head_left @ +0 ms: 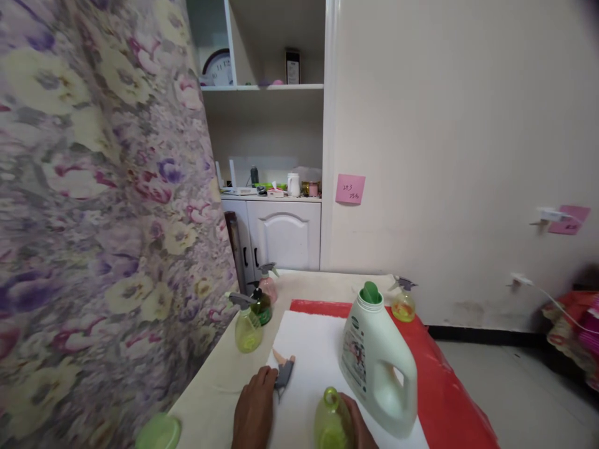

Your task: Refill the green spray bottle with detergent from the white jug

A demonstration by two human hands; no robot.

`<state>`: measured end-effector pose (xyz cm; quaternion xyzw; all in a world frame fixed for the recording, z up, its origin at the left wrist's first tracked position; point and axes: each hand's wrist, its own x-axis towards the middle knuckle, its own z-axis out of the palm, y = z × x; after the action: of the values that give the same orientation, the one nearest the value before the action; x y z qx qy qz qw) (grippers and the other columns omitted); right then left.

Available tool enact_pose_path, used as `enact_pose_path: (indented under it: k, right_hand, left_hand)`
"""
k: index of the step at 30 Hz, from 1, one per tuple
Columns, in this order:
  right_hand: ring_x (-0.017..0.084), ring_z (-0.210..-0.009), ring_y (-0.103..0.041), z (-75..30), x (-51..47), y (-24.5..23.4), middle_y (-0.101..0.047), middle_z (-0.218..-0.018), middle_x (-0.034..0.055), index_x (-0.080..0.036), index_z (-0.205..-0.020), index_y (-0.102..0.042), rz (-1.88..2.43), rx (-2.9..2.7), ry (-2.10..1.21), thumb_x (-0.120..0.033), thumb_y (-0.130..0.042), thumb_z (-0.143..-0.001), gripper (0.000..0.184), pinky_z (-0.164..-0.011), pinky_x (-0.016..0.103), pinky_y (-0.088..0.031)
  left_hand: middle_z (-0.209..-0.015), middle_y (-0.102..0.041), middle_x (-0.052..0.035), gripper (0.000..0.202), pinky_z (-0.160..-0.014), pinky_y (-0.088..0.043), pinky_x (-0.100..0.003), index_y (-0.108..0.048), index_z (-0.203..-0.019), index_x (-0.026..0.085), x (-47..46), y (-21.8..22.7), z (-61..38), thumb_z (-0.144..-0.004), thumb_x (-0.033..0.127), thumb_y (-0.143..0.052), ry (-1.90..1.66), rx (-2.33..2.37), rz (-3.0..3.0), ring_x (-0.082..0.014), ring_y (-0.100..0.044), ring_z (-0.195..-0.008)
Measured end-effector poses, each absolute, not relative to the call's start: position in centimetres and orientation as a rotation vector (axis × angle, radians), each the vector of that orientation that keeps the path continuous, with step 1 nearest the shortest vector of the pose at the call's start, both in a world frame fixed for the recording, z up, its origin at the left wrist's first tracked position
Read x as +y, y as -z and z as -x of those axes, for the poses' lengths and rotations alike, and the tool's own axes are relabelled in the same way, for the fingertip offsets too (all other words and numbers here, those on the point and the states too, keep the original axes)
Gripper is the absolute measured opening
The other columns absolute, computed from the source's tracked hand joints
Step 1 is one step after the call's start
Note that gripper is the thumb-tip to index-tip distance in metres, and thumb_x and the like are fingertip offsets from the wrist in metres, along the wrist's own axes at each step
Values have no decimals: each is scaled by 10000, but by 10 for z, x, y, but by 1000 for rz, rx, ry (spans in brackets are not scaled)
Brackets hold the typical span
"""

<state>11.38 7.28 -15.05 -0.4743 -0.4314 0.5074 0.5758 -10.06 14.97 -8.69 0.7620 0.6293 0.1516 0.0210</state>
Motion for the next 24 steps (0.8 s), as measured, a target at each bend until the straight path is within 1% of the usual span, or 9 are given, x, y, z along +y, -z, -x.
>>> enact_pose_path:
  k: [2, 4, 6, 9, 11, 14, 17, 21, 24]
  right_hand:
    - [390, -1216, -540, -117, 70, 153, -662, -1217, 119, -253, -1178, -556, 1073, -1074, -1118, -762, -717, -376, 964, -1048, 490, -397]
    - [426, -1278, -469, -121, 67, 156, -620, -1295, 120, -270, -1220, -552, 1067, -1134, -1044, -739, -751, -314, 1039, -1076, 522, -363]
    - [444, -1331, -399, -126, 66, 163, -577, -1355, 121, -272, -1256, -545, 1109, -1171, -1002, -710, -772, -318, 1060, -1106, 536, -322]
    - [430, -1382, -330, -131, 66, 173, -498, -1426, 156, -211, -1311, -495, 1136, -1208, -994, -711, -774, -321, 1143, -1152, 514, -247]
    - [410, -1359, -378, -131, 66, 179, -497, -1413, 188, -171, -1340, -438, 1099, -1220, -1059, -716, -765, -344, 1182, -1145, 499, -257]
    - [380, -1297, -467, -131, 69, 181, -530, -1374, 191, -167, -1364, -377, 1044, -1224, -1164, -664, -785, -389, 1168, -1103, 480, -326]
    - [372, -1317, -448, -132, 73, 180, -511, -1398, 186, -180, -1369, -373, 1005, -1259, -1181, -612, -816, -394, 1155, -1111, 476, -320]
    - [390, -1356, -396, -134, 79, 186, -486, -1429, 186, -191, -1383, -375, 1001, -1303, -1155, -602, -835, -367, 1189, -1140, 503, -274]
    - [384, -1411, -306, -132, 80, 194, -390, -1502, 199, -178, -1406, -329, 997, -1259, -1143, -632, -828, -328, 1272, -1164, 503, -224]
  left_hand:
    - [-1115, -674, -63, 360, -826, -416, -317, -633, -1073, 230, 149, 87, 99, -878, 92, -363, -464, 1939, -2362, -211, -618, -978]
    - [-1060, -677, -55, 326, -804, -410, -310, -641, -1034, 237, 148, 88, 98, -881, 115, -380, -453, 1927, -2362, -212, -618, -949]
    - [-1057, -673, -54, 321, -819, -402, -297, -637, -1045, 237, 146, 89, 96, -887, 124, -382, -446, 1916, -2361, -205, -610, -966]
    - [-1062, -668, -56, 314, -826, -401, -285, -630, -1058, 233, 146, 92, 96, -892, 140, -380, -437, 1900, -2356, -200, -604, -983]
    - [-1058, -667, -64, 315, -822, -406, -293, -629, -1057, 222, 148, 94, 97, -885, 136, -379, -430, 1902, -2348, -207, -607, -982]
    - [-1062, -671, -73, 342, -830, -417, -300, -624, -1083, 202, 151, 98, 100, -874, 114, -368, -421, 1910, -2340, -213, -613, -993]
    - [-1181, -663, -89, 407, -892, -425, -304, -601, -1172, 186, 153, 103, 102, -861, 84, -359, -410, 1915, -2338, -215, -605, -1071]
    - [-1418, -546, -106, 498, -1040, -377, -320, -529, -1303, 158, 154, 110, 105, -858, 49, -332, -387, 1933, -2334, -220, -514, -1262]
    - [-1459, -512, -109, 522, -1077, -367, -331, -503, -1331, 131, 153, 112, 106, -857, 32, -307, -379, 1948, -2329, -220, -470, -1322]
